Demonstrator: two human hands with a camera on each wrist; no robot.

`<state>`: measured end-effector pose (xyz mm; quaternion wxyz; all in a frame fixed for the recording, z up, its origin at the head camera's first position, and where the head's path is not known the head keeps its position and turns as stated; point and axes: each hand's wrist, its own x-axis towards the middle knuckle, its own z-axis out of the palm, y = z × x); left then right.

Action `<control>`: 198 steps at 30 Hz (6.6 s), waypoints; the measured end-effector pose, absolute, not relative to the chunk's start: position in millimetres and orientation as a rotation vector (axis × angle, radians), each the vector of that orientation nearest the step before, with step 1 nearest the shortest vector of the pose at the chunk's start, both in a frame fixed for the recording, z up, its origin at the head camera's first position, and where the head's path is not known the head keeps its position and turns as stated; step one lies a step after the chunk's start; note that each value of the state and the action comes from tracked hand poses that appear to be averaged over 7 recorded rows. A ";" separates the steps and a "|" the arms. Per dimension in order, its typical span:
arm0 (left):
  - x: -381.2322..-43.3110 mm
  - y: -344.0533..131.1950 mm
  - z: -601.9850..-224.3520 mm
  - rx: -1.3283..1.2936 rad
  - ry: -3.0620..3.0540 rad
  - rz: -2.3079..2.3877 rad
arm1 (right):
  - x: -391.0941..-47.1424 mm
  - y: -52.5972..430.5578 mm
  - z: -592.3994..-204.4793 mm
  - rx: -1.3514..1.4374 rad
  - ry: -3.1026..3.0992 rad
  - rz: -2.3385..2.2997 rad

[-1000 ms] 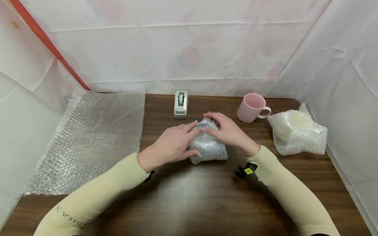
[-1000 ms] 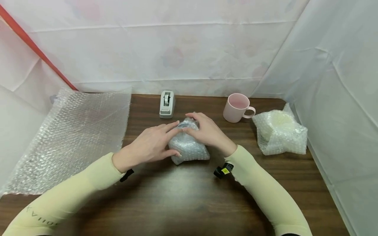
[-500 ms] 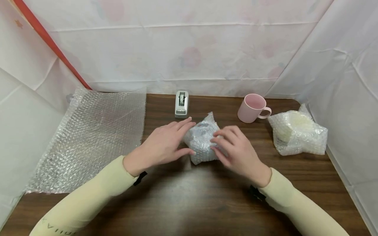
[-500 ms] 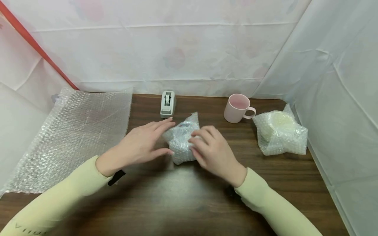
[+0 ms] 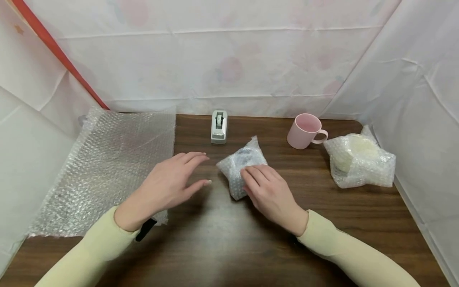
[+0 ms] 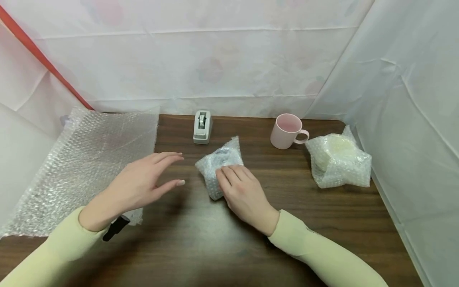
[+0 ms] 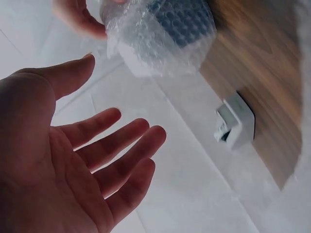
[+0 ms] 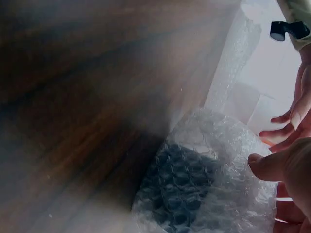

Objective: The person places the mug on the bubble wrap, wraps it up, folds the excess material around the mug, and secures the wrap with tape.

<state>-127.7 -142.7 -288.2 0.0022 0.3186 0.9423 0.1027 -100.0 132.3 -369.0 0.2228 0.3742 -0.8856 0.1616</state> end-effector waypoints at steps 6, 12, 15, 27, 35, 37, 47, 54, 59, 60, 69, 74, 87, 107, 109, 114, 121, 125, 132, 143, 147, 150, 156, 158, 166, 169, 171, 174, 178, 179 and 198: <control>-126.1 -163.0 -284.2 0.899 2.971 0.313 | -105.6 129.3 -371.3 0.998 -2.420 0.519; -130.5 -193.2 -291.3 0.691 2.944 0.291 | -113.6 126.0 -371.0 0.991 -2.446 0.542; -136.4 -209.3 -295.9 0.570 2.879 0.277 | -115.4 127.2 -370.8 0.997 -2.452 0.540; -146.2 -259.4 -333.7 0.363 2.631 0.215 | -117.1 133.1 -363.7 0.945 -2.468 0.470; -143.0 -264.6 -343.0 0.373 2.606 0.195 | -113.3 149.8 -361.6 0.899 -2.507 0.484; -143.1 -264.1 -343.9 0.375 2.602 0.193 | -111.8 155.6 -361.4 0.880 -2.520 0.485; -142.7 -267.2 -344.1 0.398 2.619 0.176 | -104.0 194.3 -363.4 0.803 -2.569 0.486; -139.2 -268.0 -344.1 0.388 2.641 0.178 | -95.8 219.3 -365.5 0.770 -2.566 0.478; -135.3 -260.9 -341.9 0.416 2.631 0.232 | -91.2 232.6 -365.2 0.743 -2.560 0.467; -134.1 -258.7 -341.3 0.421 2.628 0.246 | -90.5 235.1 -365.3 0.737 -2.559 0.463; -131.4 -249.6 -336.0 0.455 2.629 0.232 | -90.5 260.2 -366.8 0.681 -2.541 0.463; -132.2 -249.4 -338.3 0.468 2.639 0.187 | -96.1 277.3 -369.9 0.648 -2.583 0.439; -137.2 -243.1 -333.2 0.575 2.523 0.097 | -105.4 299.7 -374.8 0.636 -2.667 0.449; -153.6 -205.3 -332.2 0.668 2.268 -0.041 | -85.6 282.4 -358.2 0.675 -2.454 0.723; -153.1 -199.4 -336.4 0.694 2.260 -0.045 | -82.0 275.3 -359.2 0.718 -2.399 0.752; -148.0 -185.2 -346.4 0.819 2.296 -0.063 | -75.4 254.1 -362.6 0.875 -2.300 0.810; -141.2 -165.0 -354.8 0.950 2.354 -0.072 | -71.2 230.4 -366.1 1.052 -2.353 0.841; -139.9 -161.5 -357.8 1.037 2.411 -0.068 | -69.3 211.3 -372.8 1.143 -2.453 0.833; -140.7 -142.3 -365.7 1.167 2.507 -0.006 | -72.1 199.0 -379.7 1.247 -2.598 0.756; -156.5 -102.9 -370.8 1.069 2.424 -0.087 | -109.5 222.8 -326.6 1.163 -2.627 0.601; -162.7 -90.2 -376.4 1.059 2.421 -0.122 | -134.1 244.6 -308.3 1.059 -2.669 0.548; -166.4 -83.3 -378.1 1.074 2.405 -0.121 | -150.8 260.4 -297.1 0.964 -2.749 0.492; -173.0 -91.8 -366.1 1.143 2.395 0.027 | -180.8 280.0 -282.0 0.774 -2.977 0.419; -175.1 -102.9 -357.7 1.132 2.417 0.068 | -191.0 285.8 -280.0 0.739 -3.032 0.398; -161.0 -175.7 -330.1 1.035 2.561 0.078 | -229.2 304.7 -285.7 0.649 -3.240 0.388; -148.1 -199.5 -330.1 1.011 2.575 0.092 | -242.5 307.9 -290.4 0.655 -3.306 0.404; -143.4 -211.0 -335.2 0.982 2.568 0.112 | -252.1 309.9 -296.1 0.665 -3.342 0.399; -139.9 -222.6 -343.6 0.939 2.545 0.126 | -265.7 311.2 -303.8 0.654 -3.392 0.359; -135.7 -229.5 -348.9 0.901 2.509 0.123 | -279.5 307.6 -310.4 0.675 -3.434 0.315; -135.4 -229.7 -350.3 0.893 2.499 0.120 | -282.8 305.6 -312.5 0.694 -3.437 0.326; -136.0 -225.9 -365.8 0.825 2.475 0.113 | -297.8 270.2 -344.1 0.587 -3.495 0.566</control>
